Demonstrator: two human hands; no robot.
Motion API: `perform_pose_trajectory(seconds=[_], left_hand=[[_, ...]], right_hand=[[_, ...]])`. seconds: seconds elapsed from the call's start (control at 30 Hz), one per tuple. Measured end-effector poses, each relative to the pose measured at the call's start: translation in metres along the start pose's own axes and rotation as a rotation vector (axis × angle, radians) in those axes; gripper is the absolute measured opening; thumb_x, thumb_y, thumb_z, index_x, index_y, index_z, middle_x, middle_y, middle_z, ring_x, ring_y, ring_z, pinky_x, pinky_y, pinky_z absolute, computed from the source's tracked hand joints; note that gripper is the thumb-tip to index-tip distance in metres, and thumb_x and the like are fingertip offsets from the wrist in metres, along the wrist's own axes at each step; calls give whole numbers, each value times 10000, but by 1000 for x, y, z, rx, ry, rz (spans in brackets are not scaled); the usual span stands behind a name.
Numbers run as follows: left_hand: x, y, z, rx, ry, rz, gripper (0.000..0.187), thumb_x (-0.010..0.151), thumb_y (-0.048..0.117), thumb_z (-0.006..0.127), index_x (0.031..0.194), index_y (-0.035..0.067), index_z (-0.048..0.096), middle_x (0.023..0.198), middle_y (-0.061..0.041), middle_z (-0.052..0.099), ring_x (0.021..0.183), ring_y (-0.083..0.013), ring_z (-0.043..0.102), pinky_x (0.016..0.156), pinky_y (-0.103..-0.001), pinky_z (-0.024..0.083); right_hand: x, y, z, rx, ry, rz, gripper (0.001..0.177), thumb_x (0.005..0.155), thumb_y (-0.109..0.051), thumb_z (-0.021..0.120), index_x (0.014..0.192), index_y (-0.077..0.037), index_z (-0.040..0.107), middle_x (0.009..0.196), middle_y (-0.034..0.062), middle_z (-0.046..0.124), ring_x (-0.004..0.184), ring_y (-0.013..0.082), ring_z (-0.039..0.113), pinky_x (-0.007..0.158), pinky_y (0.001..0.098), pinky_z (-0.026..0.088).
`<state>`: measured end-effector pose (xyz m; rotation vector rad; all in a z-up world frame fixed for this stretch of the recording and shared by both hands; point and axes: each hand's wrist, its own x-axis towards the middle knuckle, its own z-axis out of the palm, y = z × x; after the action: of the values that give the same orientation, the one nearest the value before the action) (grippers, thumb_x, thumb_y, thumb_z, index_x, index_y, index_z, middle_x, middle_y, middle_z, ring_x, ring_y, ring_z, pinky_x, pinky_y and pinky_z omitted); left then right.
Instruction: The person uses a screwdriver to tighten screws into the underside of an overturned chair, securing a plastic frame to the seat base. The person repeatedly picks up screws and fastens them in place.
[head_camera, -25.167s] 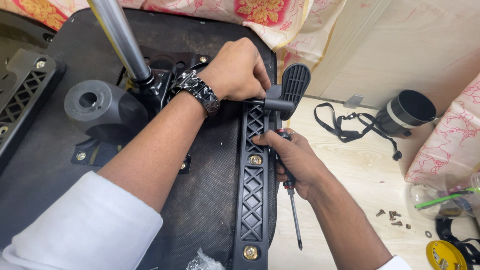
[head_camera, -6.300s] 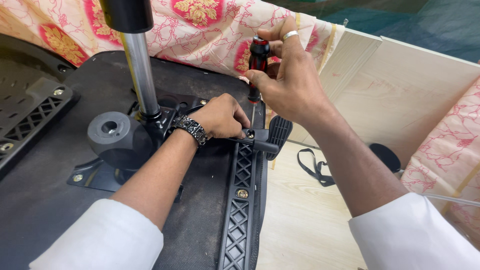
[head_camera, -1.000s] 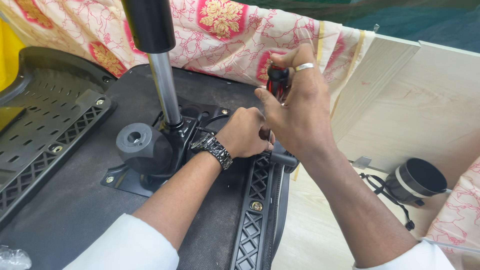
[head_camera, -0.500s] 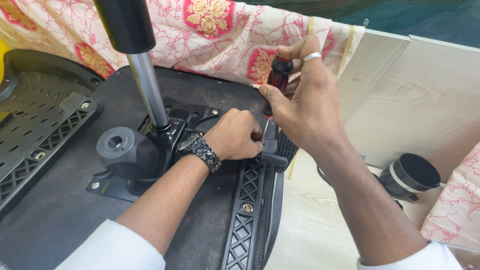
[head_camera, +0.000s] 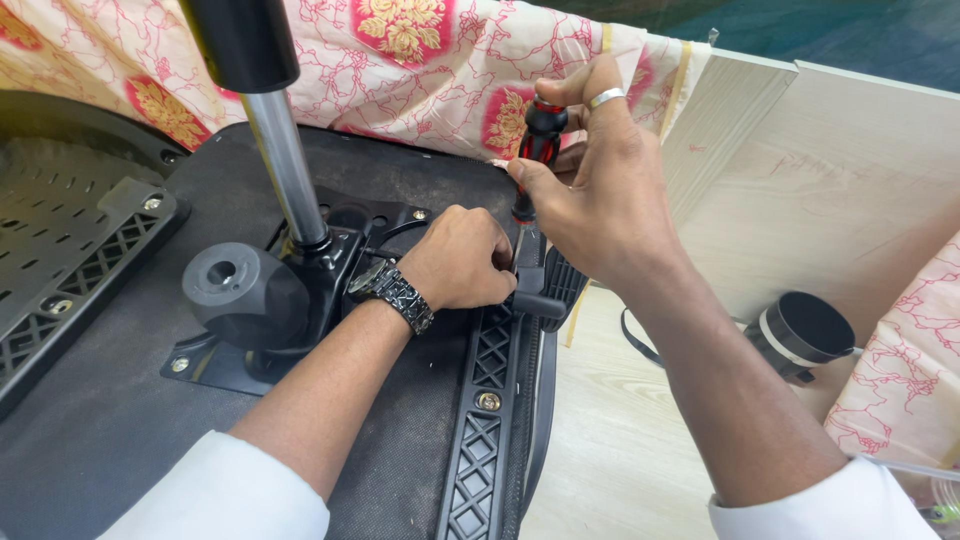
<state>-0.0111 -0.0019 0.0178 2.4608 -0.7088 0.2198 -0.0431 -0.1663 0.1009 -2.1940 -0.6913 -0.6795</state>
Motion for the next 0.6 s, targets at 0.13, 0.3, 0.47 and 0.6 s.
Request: perform_pose_trajectory(seconds=[0.13,0.3,0.47,0.6], left_hand=[[3,-4,-2,-42,11,11,188,653,143,701,778,49,804,770,-194,742,743,-318,752,800,-372,599],[8,-15,3,-57,-5,-2,224,664,114,662,819,101,823,822,-173,762,808,-303,757,840,-374,590],[9,-20,6,-110,-17,-15,222,676,107,650,813,111,824,826,-153,772,829,-287,763,866,-369,585],[9,-20,4,-128,-6,-12,210,676,116,657,808,109,820,816,-158,767,814,-293,760,848,-375,587]], right_hand=[[4,-10,5,-44,74,-10,538,864,-86,864,1225,-51,466,959,60,650,759,124,696,631,299,578],[6,0,6,-112,136,97,568,874,-131,897,1217,-49,452,884,83,643,747,147,687,625,322,569],[3,12,2,-107,76,-6,567,951,-95,853,1282,-37,396,1080,115,686,890,151,742,721,314,611],[0,11,-9,106,-29,-31,534,978,-10,722,1361,-58,353,1246,152,611,1036,147,735,799,296,640]])
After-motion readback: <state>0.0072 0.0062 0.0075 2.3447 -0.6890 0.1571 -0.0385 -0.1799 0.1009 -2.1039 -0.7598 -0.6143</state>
